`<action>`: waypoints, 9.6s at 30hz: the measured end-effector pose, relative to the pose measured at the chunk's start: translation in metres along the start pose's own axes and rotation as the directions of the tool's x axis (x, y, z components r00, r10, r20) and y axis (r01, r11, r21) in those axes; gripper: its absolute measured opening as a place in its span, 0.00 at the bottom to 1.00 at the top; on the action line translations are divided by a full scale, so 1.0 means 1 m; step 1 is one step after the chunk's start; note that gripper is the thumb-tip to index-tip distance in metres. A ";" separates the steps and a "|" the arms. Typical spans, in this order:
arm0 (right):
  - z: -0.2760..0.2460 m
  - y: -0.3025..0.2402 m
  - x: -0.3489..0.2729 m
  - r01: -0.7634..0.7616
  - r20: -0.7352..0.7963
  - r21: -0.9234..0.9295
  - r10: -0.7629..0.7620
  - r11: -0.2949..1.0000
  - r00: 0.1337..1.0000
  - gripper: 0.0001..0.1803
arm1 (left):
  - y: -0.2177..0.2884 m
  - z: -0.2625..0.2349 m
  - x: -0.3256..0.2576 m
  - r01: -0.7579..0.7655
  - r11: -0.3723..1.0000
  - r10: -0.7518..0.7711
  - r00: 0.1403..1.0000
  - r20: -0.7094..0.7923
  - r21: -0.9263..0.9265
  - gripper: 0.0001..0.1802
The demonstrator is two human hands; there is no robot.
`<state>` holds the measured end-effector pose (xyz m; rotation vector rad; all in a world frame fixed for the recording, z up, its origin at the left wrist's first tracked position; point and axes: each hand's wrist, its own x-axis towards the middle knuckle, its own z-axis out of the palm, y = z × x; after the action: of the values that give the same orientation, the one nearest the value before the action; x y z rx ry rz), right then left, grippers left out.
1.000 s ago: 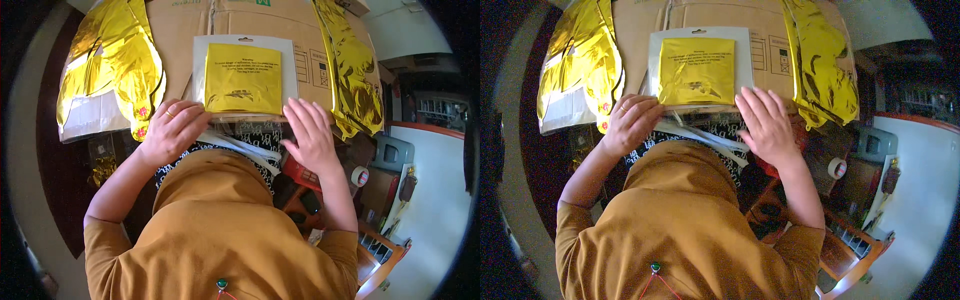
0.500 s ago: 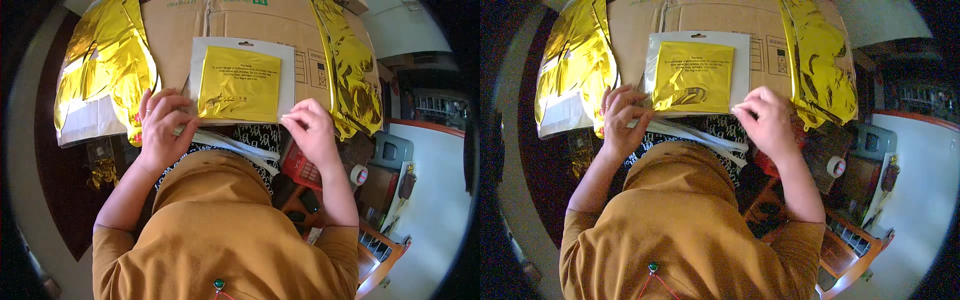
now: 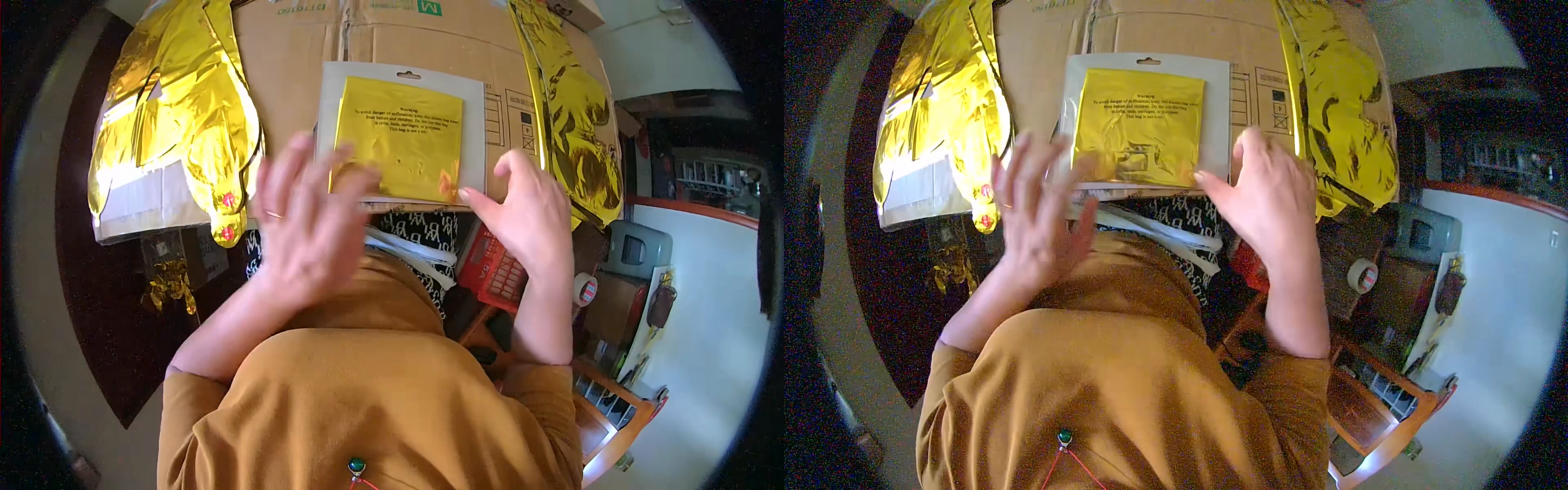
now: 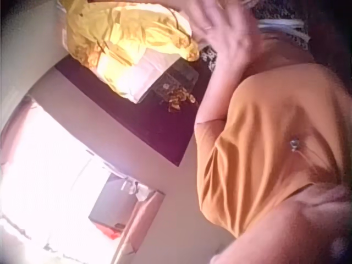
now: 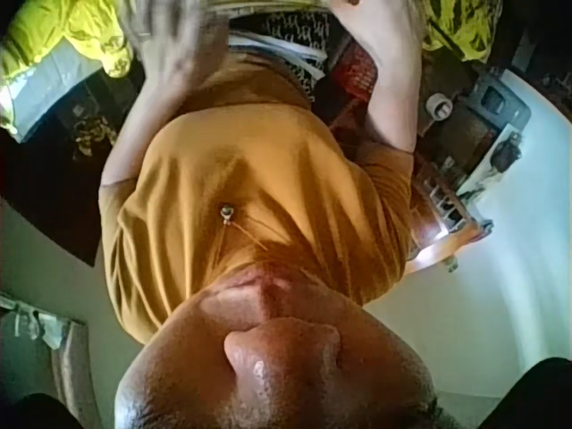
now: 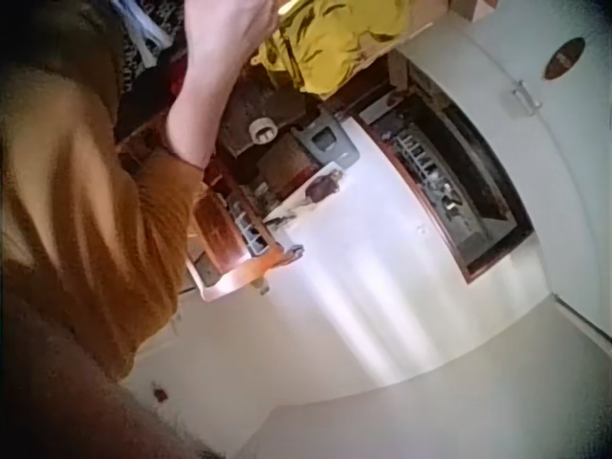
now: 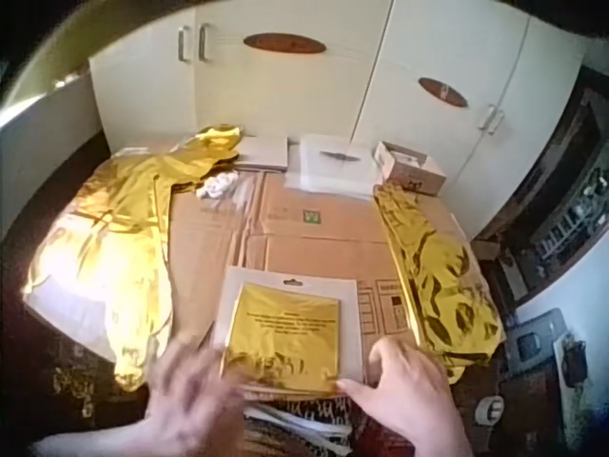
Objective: Folding gold foil balloons and inserting them into cardboard packaging cards.
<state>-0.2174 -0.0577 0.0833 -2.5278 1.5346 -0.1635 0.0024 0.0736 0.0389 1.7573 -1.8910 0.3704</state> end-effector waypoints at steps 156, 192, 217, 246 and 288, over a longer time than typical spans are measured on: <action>0.029 0.038 0.003 0.479 -0.002 0.260 -0.495 0.839 0.869 0.09 | -0.038 0.065 0.104 -0.293 0.724 0.500 0.847 0.182 -0.624 0.11; 0.070 -0.003 -0.054 0.673 -0.418 0.054 -0.595 0.738 0.686 0.16 | -0.032 0.058 0.067 -0.367 0.726 0.530 0.837 0.134 -0.582 0.19; 0.062 -0.147 0.327 -0.137 0.126 0.116 0.123 0.984 0.984 0.13 | -0.026 0.078 0.034 -0.365 0.787 0.401 0.915 -0.038 -0.498 0.10; 0.025 0.011 -0.018 -0.019 -0.074 0.123 0.028 0.992 0.997 0.12 | -0.021 0.069 0.036 -0.311 0.771 0.371 0.928 -0.005 -0.556 0.10; 0.053 0.059 -0.033 0.491 -0.350 0.246 -0.396 0.836 0.849 0.08 | -0.049 0.038 -0.006 -0.229 0.865 0.240 0.970 -0.032 -0.447 0.13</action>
<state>-0.2738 -0.0494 0.0194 -2.6113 0.8488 -0.8125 0.0434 0.0529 -0.0034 1.2361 -2.0161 -0.0112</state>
